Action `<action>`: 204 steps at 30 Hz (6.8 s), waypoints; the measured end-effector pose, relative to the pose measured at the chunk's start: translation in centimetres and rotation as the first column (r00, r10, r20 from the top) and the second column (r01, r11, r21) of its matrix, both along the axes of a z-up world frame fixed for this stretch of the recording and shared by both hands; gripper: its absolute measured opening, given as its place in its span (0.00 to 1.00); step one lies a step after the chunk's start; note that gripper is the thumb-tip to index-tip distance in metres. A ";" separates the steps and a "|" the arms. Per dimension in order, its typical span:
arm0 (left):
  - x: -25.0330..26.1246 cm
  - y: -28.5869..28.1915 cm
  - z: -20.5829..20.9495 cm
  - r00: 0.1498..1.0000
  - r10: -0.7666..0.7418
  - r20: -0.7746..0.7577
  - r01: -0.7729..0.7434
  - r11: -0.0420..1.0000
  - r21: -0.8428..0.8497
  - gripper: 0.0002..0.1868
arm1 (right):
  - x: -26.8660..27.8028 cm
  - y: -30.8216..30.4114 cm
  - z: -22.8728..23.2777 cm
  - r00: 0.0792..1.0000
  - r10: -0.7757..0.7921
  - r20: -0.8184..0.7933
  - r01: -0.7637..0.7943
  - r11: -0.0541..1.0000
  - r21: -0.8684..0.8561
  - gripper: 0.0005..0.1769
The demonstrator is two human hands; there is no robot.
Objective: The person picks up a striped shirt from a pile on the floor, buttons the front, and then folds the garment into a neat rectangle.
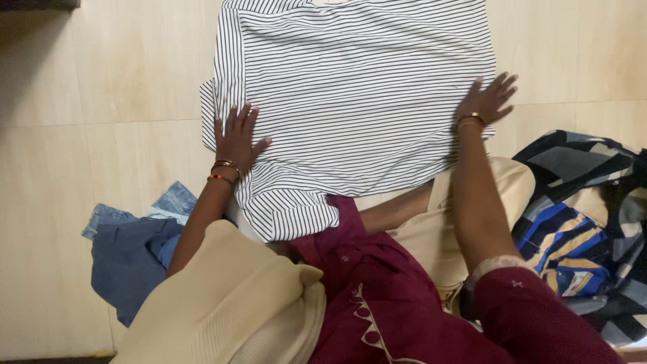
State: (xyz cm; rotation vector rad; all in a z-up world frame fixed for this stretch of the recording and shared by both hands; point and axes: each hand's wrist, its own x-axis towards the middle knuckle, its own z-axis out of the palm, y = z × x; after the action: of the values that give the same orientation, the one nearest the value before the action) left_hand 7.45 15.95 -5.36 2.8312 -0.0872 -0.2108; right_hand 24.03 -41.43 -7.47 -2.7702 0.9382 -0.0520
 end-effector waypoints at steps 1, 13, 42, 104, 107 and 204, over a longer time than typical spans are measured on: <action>0.5 -0.4 0.0 0.999 0.040 -0.010 -0.040 0.999 0.000 0.40 | 0.1 1.4 -0.6 0.993 0.113 0.022 -0.111 0.991 -0.073 0.37; 10.6 -3.9 0.7 0.992 -0.094 0.080 0.075 0.975 0.208 0.41 | -2.9 33.6 0.1 0.277 0.958 0.075 -0.960 0.279 -0.013 0.34; 19.9 -4.8 0.6 0.997 -0.072 -0.006 0.072 0.997 0.004 0.44 | 11.5 17.1 -1.2 0.391 0.913 0.119 -0.920 0.389 0.037 0.35; 5.2 -2.5 0.3 0.999 0.018 -0.052 -0.016 0.999 0.032 0.45 | -3.5 19.4 -0.3 0.200 0.979 0.030 -0.978 0.198 0.063 0.37; 2.4 1.4 0.7 0.985 0.165 -0.046 -0.160 0.982 0.105 0.43 | -0.5 10.5 -1.8 0.372 0.927 0.059 -0.928 0.371 0.020 0.38; 6.3 9.9 -3.8 0.842 0.444 -0.305 -0.392 0.117 -0.912 0.05 | 5.2 -6.4 -1.8 0.626 0.443 0.642 -0.716 0.653 0.248 0.11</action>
State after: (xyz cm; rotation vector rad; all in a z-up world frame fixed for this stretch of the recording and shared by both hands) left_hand 13.71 25.85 -9.19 1.4468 0.4535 0.0589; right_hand 29.26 -47.87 -9.26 -2.2320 -0.1589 -0.3963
